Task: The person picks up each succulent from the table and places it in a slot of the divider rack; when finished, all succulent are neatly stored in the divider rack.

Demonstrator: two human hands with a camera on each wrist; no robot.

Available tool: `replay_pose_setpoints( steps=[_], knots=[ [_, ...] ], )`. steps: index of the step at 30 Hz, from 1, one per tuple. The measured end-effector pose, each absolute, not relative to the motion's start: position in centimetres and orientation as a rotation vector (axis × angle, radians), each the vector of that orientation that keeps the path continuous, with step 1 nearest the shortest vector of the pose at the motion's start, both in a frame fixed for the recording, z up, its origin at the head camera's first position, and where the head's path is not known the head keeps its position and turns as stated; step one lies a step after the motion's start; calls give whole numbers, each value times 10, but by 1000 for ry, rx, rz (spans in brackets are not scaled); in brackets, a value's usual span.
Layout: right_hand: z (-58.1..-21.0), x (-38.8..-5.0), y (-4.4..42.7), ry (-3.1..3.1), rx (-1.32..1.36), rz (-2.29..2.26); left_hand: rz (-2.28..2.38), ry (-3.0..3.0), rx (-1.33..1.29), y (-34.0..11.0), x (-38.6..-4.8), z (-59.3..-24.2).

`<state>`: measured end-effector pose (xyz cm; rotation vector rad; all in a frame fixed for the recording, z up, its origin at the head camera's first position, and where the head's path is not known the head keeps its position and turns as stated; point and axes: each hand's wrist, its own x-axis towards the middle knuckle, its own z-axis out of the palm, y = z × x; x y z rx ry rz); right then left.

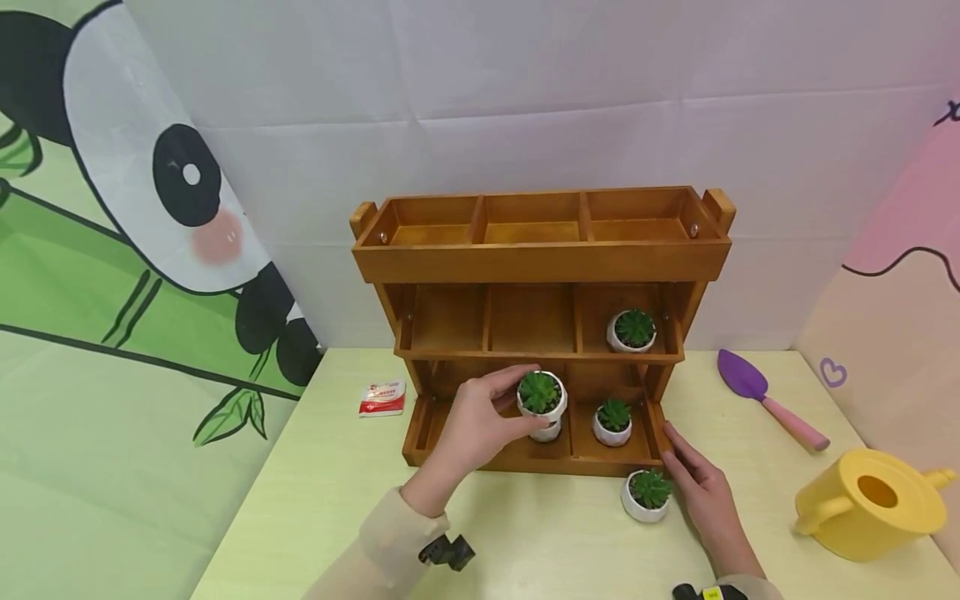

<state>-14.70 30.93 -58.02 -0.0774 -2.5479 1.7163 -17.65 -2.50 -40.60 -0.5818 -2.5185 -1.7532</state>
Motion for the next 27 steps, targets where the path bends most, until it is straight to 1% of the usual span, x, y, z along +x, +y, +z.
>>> replay_pose_setpoints(
  steps=[15,20,27],
  knots=[
    [-584,-148,311,-2548,-87,1725,-1730,-2432,-580,-32,-202,-359],
    [-583,-148,311,-2537,-71,1724,-1766,-2393,-557,-30,-214,-357],
    [-583,-148,311,-2524,-66,1739,-1675,-2366,-537,-20,-232,-361]
  ],
)
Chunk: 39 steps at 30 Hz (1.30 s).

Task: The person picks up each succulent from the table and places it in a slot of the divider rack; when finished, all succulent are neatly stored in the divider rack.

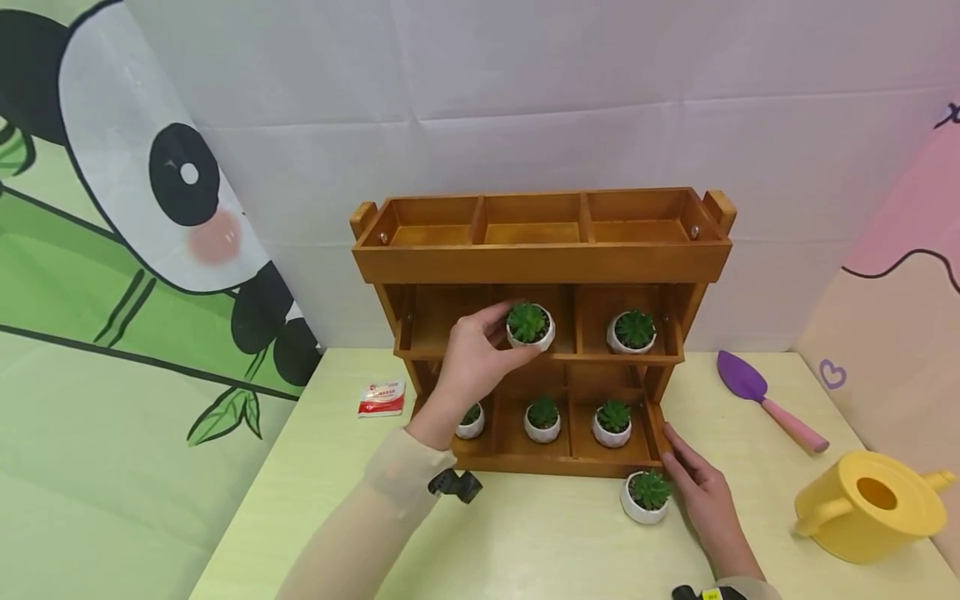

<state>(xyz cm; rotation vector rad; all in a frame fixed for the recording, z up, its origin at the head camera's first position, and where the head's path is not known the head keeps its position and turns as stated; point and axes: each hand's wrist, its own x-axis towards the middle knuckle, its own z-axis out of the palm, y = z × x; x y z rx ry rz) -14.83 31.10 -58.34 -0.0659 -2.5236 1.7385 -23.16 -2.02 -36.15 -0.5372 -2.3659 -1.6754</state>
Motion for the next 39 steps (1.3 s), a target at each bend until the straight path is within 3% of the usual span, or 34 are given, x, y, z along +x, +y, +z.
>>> replay_pose_setpoints(
  steps=[19,39],
  knots=[
    [-585,-149,312,-2531,-58,1721,-1369,-2601,-493,-5,-259,-370],
    [-583,-149,311,-2567,-89,1705,-1322,-2712,-502,-8,-260,-365]
  ],
)
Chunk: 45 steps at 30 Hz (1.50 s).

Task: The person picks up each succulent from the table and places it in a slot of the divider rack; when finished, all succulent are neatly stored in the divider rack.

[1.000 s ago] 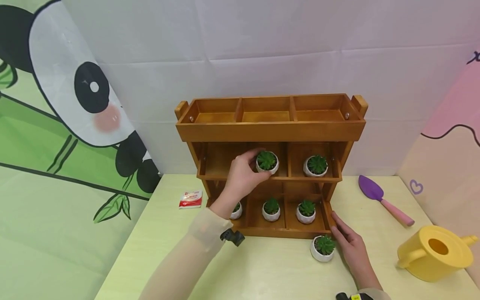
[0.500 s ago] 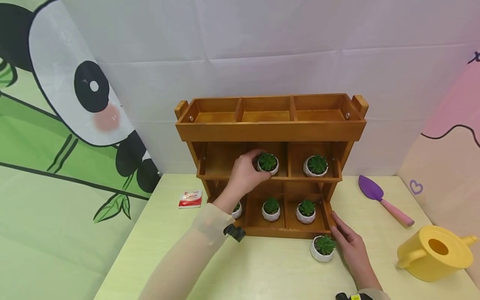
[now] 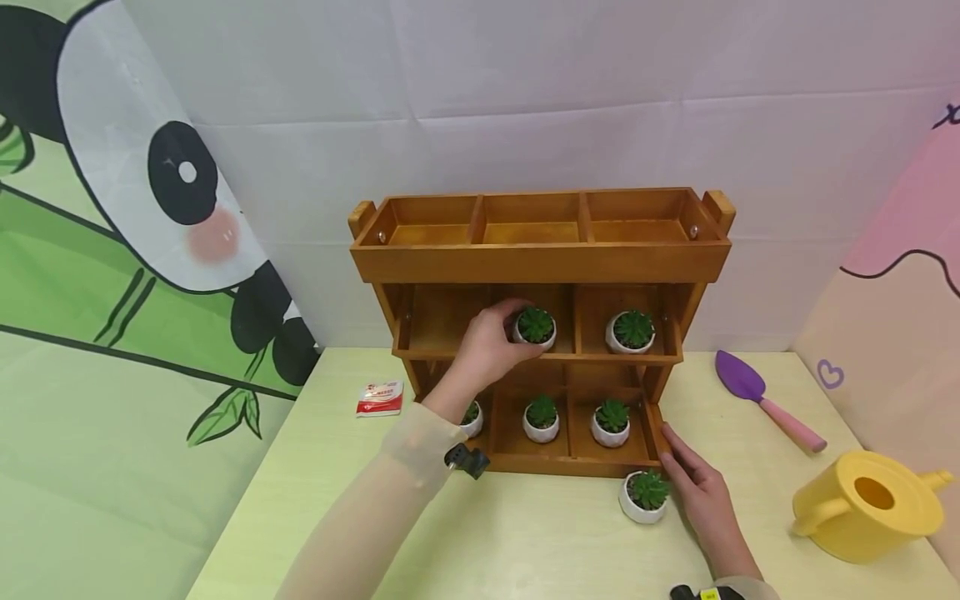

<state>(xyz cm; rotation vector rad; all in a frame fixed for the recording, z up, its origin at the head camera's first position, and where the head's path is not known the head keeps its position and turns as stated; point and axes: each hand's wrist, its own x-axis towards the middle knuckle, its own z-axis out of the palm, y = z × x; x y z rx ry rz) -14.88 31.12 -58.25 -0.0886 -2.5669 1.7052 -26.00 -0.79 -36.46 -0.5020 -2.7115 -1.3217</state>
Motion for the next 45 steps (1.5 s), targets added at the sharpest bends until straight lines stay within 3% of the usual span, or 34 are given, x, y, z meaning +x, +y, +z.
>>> replay_pose_setpoints(
  steps=[33,45],
  knots=[
    [-582,-147,310,-2498,-33,1729,-1267,-2767,-524,-15,-249,-364],
    [-583,-147,310,-2497,-42,1718,-1509,-2560,-557,-31,-228,-374]
  ],
)
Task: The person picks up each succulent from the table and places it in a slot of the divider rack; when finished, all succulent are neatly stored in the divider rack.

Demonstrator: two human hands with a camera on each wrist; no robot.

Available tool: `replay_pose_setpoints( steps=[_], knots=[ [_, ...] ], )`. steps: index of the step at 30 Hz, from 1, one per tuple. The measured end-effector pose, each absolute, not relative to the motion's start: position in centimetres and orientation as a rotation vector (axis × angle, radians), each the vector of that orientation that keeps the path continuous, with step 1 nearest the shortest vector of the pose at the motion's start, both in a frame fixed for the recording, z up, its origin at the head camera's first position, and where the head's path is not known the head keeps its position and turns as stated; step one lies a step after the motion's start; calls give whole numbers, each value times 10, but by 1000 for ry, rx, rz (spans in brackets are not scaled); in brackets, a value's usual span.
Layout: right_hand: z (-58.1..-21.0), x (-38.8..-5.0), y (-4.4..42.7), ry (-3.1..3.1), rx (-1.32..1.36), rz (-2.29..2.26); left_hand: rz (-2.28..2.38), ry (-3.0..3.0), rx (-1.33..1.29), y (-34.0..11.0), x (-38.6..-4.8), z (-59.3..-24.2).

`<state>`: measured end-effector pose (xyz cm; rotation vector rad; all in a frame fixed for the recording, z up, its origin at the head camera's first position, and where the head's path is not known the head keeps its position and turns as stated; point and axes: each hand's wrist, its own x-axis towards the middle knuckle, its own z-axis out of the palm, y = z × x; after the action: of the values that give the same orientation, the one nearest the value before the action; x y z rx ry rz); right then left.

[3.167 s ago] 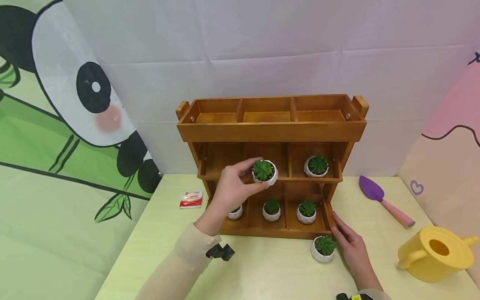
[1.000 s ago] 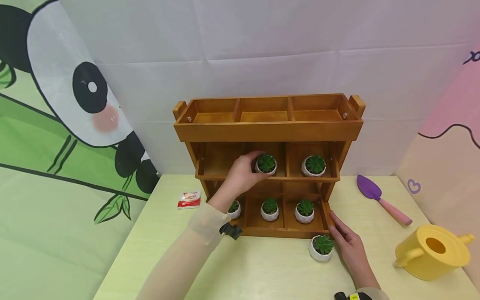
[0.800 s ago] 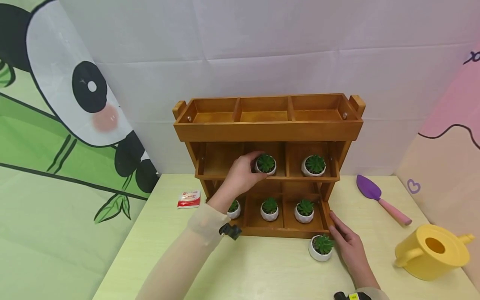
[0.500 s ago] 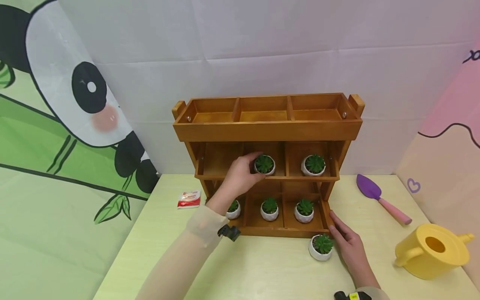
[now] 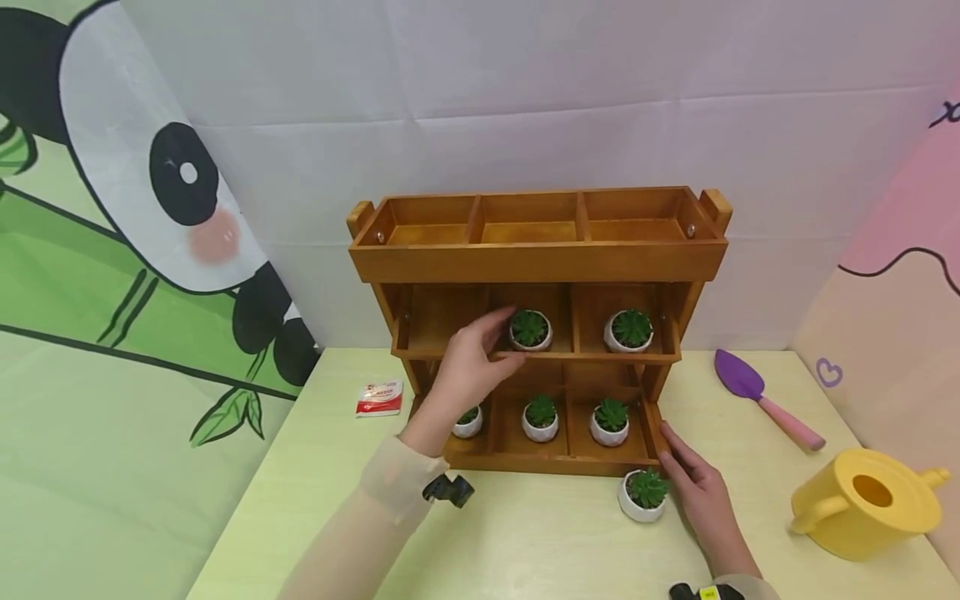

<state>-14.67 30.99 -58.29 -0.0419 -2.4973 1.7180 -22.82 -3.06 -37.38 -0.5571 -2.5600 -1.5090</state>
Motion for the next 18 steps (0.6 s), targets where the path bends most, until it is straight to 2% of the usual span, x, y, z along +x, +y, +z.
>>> replay_pose_setpoints(
  steps=[18],
  knots=[
    [-584,-147,311,-2521,-61,1705,-1817,-2288,-602,-45,-180,-417]
  ],
)
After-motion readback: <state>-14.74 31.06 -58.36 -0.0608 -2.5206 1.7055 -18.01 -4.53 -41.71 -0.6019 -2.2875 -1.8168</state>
